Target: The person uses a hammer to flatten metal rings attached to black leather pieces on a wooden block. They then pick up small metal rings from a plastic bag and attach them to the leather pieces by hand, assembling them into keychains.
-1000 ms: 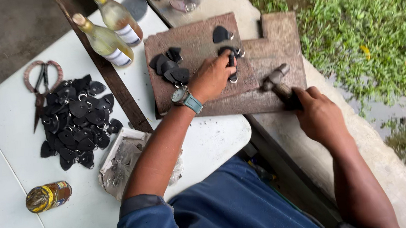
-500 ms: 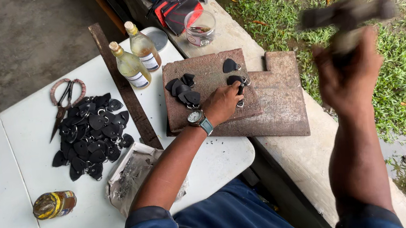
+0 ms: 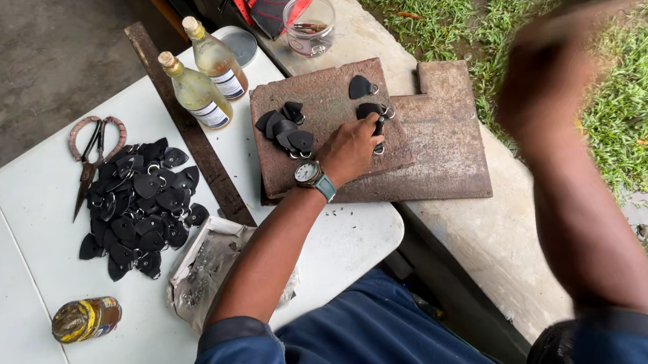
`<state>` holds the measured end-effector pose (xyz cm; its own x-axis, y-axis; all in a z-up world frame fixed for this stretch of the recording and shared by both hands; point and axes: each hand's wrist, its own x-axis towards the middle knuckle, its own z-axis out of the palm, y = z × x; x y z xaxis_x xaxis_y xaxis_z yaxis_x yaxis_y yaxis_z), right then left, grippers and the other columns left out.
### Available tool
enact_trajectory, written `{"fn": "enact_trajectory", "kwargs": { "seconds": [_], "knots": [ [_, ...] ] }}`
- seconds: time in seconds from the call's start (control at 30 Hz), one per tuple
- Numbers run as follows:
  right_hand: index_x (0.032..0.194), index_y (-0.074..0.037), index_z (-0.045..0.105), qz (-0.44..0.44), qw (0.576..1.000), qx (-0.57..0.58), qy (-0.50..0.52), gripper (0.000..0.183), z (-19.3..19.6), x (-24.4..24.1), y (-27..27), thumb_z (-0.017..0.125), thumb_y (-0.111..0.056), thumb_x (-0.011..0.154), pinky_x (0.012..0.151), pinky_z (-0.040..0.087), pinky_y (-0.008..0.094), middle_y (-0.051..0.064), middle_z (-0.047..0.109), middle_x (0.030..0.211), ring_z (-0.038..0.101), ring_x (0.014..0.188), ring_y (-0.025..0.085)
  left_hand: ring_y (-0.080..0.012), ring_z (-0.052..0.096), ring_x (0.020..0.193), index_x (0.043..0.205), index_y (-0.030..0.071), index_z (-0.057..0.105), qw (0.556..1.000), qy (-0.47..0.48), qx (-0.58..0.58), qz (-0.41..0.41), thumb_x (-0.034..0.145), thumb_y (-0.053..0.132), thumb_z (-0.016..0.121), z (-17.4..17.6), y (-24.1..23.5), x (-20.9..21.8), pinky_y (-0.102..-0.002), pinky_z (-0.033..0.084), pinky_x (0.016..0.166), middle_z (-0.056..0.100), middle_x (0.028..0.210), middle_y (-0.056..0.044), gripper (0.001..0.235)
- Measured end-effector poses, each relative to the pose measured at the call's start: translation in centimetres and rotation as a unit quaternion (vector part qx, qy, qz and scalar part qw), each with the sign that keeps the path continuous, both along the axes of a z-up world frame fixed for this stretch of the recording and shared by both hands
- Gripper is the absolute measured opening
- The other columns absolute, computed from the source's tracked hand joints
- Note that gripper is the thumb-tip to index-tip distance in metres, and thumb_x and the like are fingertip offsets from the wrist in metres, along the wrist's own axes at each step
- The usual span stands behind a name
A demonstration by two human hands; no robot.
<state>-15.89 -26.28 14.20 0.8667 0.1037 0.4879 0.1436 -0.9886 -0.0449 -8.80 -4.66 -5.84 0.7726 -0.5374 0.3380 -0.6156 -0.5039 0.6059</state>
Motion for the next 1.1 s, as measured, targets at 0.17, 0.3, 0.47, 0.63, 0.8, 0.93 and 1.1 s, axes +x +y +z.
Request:
{"fn": "enact_trajectory", "kwargs": {
  "seconds": [0.17,0.3,0.47,0.63,0.8,0.93,1.1],
  "knots": [
    [0.119,-0.008,0.061,0.056,0.998,0.025,-0.014,0.013,0.4,-1.5,-1.3,0.060,-0.015,0.109,0.043,0.045,0.037,0.011,0.064,0.077,0.052,0.051,0.020,-0.0437,0.068,0.094,0.123,-0.003,0.053,0.997,-0.054,-0.048,-0.021,0.088,0.006,0.065,-1.7,-0.8,0.9,-0.050,0.055,0.077,0.069,0.101,-0.023,0.038],
    [0.133,-0.002,0.051,0.042,0.967,0.134,-0.213,0.026,-1.6,-0.3,-4.3,0.060,-0.017,0.114,0.056,0.045,0.037,0.015,0.064,0.085,0.058,0.065,0.023,-0.0434,0.068,0.097,0.120,0.002,0.058,0.999,-0.004,-0.040,0.016,0.101,0.013,0.071,-3.2,-0.9,0.0,-0.052,0.054,0.081,0.071,0.101,-0.022,0.026],
    [0.118,-0.014,0.057,0.005,0.977,-0.124,0.174,0.007,-6.7,-0.2,-3.8,0.053,-0.015,0.112,0.044,0.047,0.043,0.011,0.068,0.083,0.066,0.059,0.027,-0.0460,0.066,0.093,0.123,-0.003,0.057,0.999,-0.026,-0.038,-0.005,0.092,0.010,0.068,-1.6,-0.2,-0.5,-0.052,0.053,0.076,0.070,0.102,-0.025,0.035],
    [0.120,-0.012,0.058,0.008,0.997,0.021,0.074,0.026,-7.9,-3.6,-5.1,0.067,-0.033,0.108,0.058,0.049,0.051,0.013,0.070,0.092,0.067,0.073,0.035,-0.0364,0.071,0.094,0.110,0.000,0.064,0.980,0.161,-0.119,0.008,0.102,0.018,0.068,-1.3,0.4,-0.6,-0.047,0.054,0.078,0.072,0.100,-0.020,0.020],
    [0.139,-0.018,0.058,-0.051,0.983,0.106,0.142,0.040,-11.8,-6.0,-3.5,0.063,-0.021,0.100,0.069,0.052,0.052,0.021,0.064,0.106,0.066,0.087,0.041,-0.0212,0.075,0.092,0.109,0.002,0.069,0.586,0.534,-0.602,-0.099,0.105,0.013,0.062,-1.1,4.6,0.2,-0.036,0.063,0.076,0.076,0.100,-0.010,0.013],
    [0.147,-0.022,0.056,-0.119,0.962,0.133,0.208,0.049,-15.6,-7.3,-3.2,0.062,-0.018,0.098,0.080,0.053,0.054,0.024,0.059,0.112,0.065,0.101,0.044,-0.0214,0.075,0.093,0.109,0.001,0.070,0.505,0.562,-0.638,-0.147,0.107,0.013,0.059,-1.0,6.6,-0.4,-0.036,0.065,0.082,0.076,0.104,-0.011,0.016],
    [0.144,-0.022,0.060,-0.112,0.962,0.129,0.211,0.045,-15.9,-7.6,-3.3,0.063,-0.025,0.098,0.080,0.053,0.053,0.023,0.059,0.112,0.063,0.102,0.043,-0.0224,0.076,0.094,0.110,0.002,0.070,0.493,0.569,-0.643,-0.145,0.107,0.013,0.058,-0.5,6.5,-1.2,-0.037,0.065,0.077,0.076,0.105,-0.011,0.016]
  ]
}}
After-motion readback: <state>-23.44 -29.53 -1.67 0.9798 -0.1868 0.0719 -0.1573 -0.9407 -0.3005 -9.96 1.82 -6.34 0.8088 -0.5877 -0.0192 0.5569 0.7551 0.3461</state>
